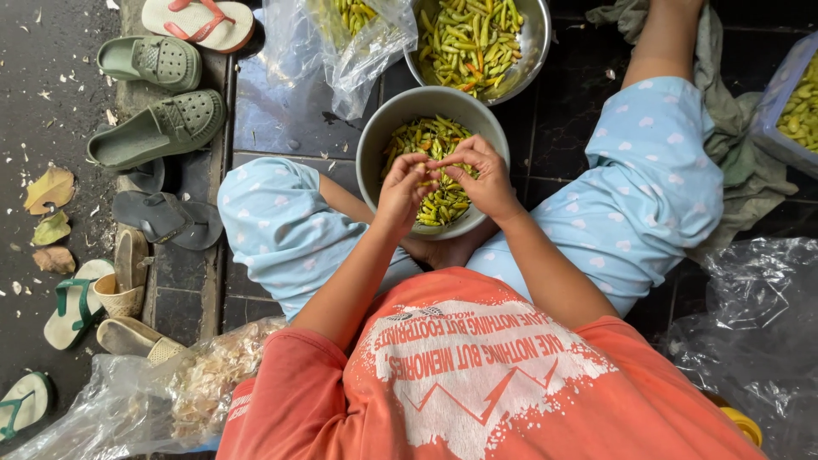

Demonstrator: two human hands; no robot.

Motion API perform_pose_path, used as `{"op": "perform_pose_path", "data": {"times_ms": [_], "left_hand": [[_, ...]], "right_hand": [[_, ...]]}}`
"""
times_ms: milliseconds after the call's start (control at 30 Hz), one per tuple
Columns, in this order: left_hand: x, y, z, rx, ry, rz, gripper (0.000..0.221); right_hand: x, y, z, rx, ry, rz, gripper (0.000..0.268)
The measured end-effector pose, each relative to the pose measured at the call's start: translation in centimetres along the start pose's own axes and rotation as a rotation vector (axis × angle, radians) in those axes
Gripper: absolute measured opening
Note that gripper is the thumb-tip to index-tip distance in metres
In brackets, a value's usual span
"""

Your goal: A person is sitting on the floor and manually removing the stems from green chilies one by one.

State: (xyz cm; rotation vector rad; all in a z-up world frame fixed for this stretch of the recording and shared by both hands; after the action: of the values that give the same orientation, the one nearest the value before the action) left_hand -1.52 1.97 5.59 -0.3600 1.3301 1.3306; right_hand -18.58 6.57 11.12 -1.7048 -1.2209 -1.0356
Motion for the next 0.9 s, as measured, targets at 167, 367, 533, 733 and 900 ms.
{"op": "perform_pose_path", "data": {"times_ms": [167,367,533,733,900], "left_hand": [[2.3,0.1,-0.8,0.048,-0.137,0.195,0.018],[2.8,-1.0,-1.4,0.060,-0.111,0.045,0.011],[-0.3,-1.4,-2.2,0.216,-0.095,-0.190,0.009],[-10.3,6.2,-8.2,0.273,0.313,-0.504,0.019],[-10.6,7.9,-17.3,0.011,0.645,-0.953,0.050]], "right_hand": [[1.4,0.3,0.0,-0.003,-0.049,0.150,0.007],[-0.9,-0.4,0.4,0.015,-0.010,0.143,0.009],[-1.9,-0.7,0.9,0.128,0.294,-0.366,0.017],[-0.2,-0.8,0.5,0.217,0.210,0.171,0.012],[1.5,-0.4,1.0,0.752,0.477,0.649,0.039]]}}
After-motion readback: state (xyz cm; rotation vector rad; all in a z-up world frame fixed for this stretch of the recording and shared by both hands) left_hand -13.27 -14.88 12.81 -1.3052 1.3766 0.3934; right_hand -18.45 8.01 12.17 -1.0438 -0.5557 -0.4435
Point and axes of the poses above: each hand's wrist, its own z-axis away from the middle knuckle, its own y-axis out of the palm, x = y × z, the point moved 1 cm from there along -z, towards the middle knuckle, and after that the axes turned 5 degrees about -z, right-handed, at the moved point
